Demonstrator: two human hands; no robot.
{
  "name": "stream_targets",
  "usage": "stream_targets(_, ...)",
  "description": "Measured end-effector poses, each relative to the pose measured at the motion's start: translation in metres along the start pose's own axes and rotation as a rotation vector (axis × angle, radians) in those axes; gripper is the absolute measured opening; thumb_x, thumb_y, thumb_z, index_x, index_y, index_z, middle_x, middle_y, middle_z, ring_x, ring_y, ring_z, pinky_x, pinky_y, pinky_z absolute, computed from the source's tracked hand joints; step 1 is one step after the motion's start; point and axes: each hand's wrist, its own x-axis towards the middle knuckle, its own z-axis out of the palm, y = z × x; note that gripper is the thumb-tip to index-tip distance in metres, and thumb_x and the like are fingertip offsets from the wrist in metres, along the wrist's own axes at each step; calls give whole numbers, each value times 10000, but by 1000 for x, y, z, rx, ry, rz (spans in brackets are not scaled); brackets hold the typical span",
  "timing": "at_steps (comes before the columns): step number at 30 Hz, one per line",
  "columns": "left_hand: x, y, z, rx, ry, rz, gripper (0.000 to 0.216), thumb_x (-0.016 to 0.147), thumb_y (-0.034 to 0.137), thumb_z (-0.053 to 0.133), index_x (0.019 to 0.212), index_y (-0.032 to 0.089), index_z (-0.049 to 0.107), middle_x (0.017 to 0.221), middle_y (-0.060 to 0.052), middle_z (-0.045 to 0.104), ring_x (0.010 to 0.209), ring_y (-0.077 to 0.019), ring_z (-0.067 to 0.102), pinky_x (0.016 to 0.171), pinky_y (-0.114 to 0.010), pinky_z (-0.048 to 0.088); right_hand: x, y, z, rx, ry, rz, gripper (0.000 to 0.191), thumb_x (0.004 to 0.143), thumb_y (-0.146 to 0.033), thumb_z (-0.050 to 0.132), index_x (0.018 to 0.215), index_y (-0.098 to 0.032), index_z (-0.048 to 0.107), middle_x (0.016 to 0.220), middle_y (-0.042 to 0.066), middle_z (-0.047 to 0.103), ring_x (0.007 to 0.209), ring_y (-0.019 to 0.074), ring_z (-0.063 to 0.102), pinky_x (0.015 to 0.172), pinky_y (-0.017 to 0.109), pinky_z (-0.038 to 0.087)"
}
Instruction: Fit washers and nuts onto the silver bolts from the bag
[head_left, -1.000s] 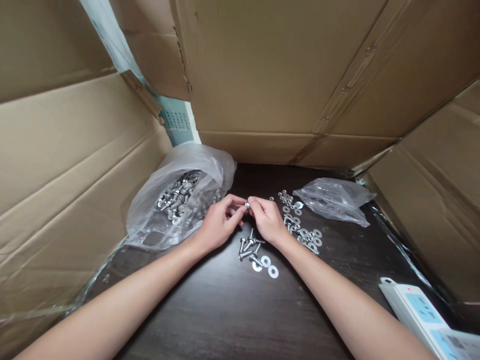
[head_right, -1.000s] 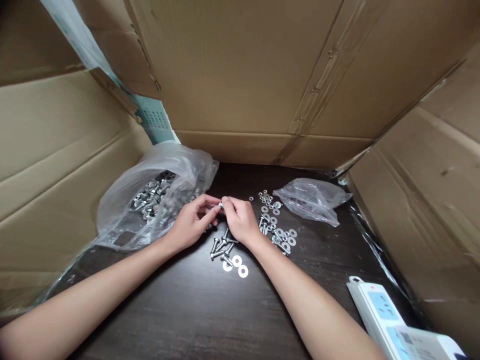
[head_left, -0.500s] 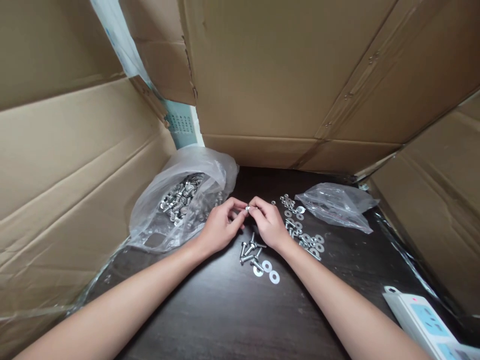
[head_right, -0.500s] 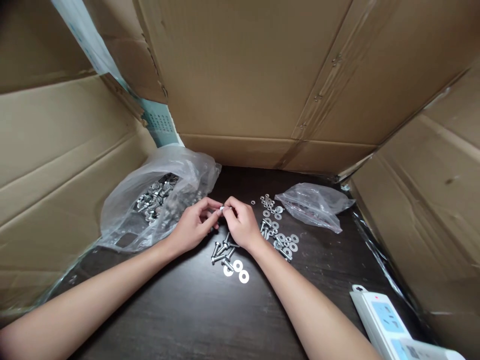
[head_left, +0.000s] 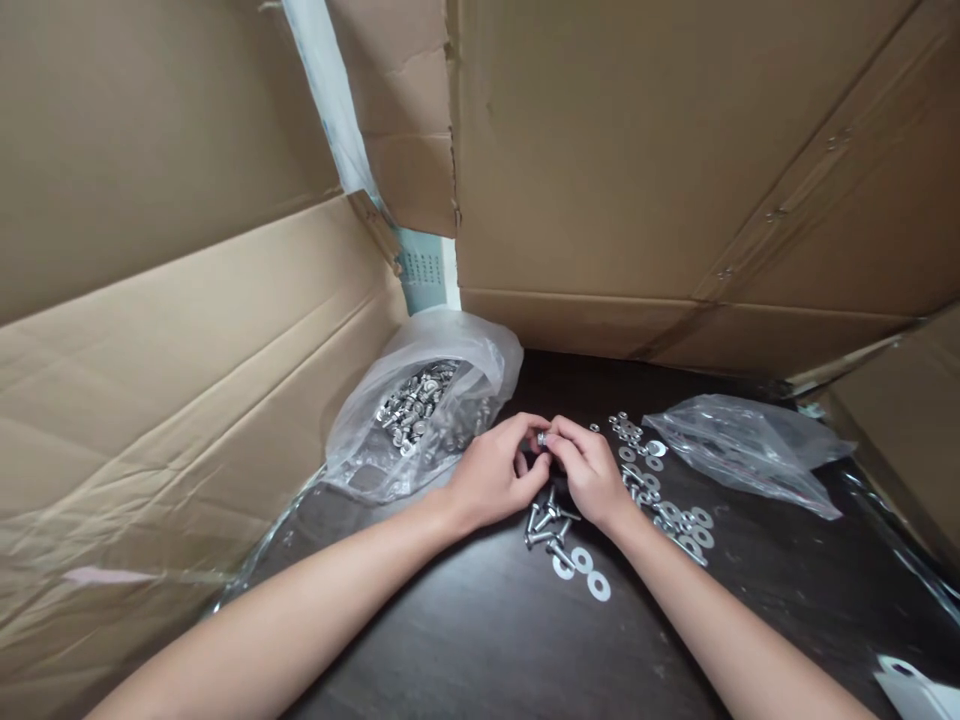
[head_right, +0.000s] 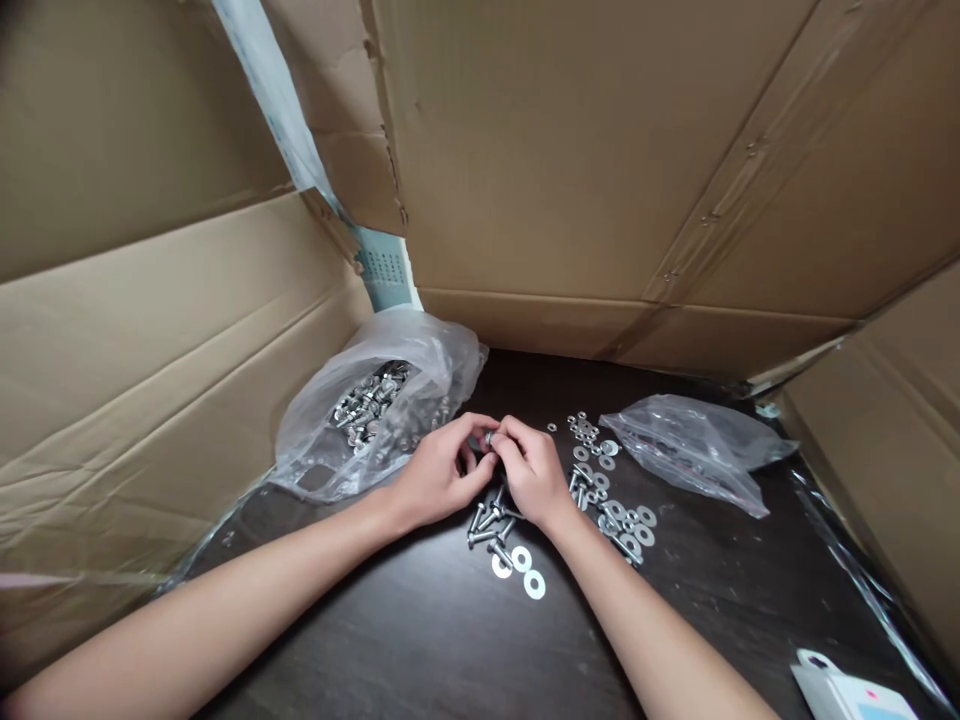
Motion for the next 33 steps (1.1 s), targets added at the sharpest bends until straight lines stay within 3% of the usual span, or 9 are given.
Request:
stream_targets(4, 1, 10, -16, 190, -97, 74, 140, 929, 224, 562, 1049, 185, 621, 917, -50, 699, 749, -170, 656, 684, -286, 520, -2, 0, 0, 61, -12, -17, 437, 982, -439, 419, 605, -219, 404, 589, -22, 409, 570, 140, 402, 567, 296, 316)
stream_targets(8, 5, 35, -54, 359, -238, 100, 93, 928, 262, 594, 986, 194, 623, 845, -35, 707, 703, -177, 648, 650, -291, 488, -2, 1, 1, 80, 23, -15, 502, 1022, -522, 330, 646, -214, 454, 601, -12, 428, 575, 150, 420, 580, 305, 335)
stream_targets(14, -5, 59, -112, 553, -107, -48, 146, 882, 365, 672, 896, 227, 630, 805, -2, 709, 704, -177, 653, 639, -271, 450, -2, 2, 2, 52, 36, 2, 538, 1021, -570, 319, 662, -210, 496, 617, 3, 462, 596, 160, 459, 574, 301, 359)
stream_targets(17, -10, 53, -127, 685, 39, -246, 201, 887, 434, 619, 893, 234, 643, 771, -3, 714, 656, -192, 658, 594, -277, 429, -1, 3, 2, 41, 34, 7, 538, 1019, -572, 324, 666, -209, 505, 613, 1, 466, 595, 159, 461, 573, 297, 360)
stream_targets(20, -7, 40, -132, 819, 50, -412, 213, 898, 399, 543, 929, 224, 659, 717, -30, 719, 640, -241, 675, 557, -300, 403, -2, 3, 3, 42, 30, 13, 526, 1018, -565, 336, 670, -208, 505, 615, -4, 465, 595, 155, 460, 575, 293, 359)
stream_targets(28, 14, 4, -131, 931, 30, -386, 284, 877, 269, 502, 1067, 186, 697, 867, -115, 762, 831, -308, 725, 683, -344, 488, -1, 3, 3, 28, 27, 23, 513, 1019, -544, 343, 669, -205, 507, 613, -4, 481, 596, 150, 473, 577, 286, 360)
stream_targets(33, 4, 25, -121, 791, 55, -342, 360, 901, 289, 507, 1207, 167, 652, 721, -56, 734, 695, -270, 702, 637, -337, 472, -1, 3, 3, 41, 30, 35, 475, 1015, -505, 357, 677, -208, 510, 627, -4, 489, 610, 151, 479, 575, 280, 357)
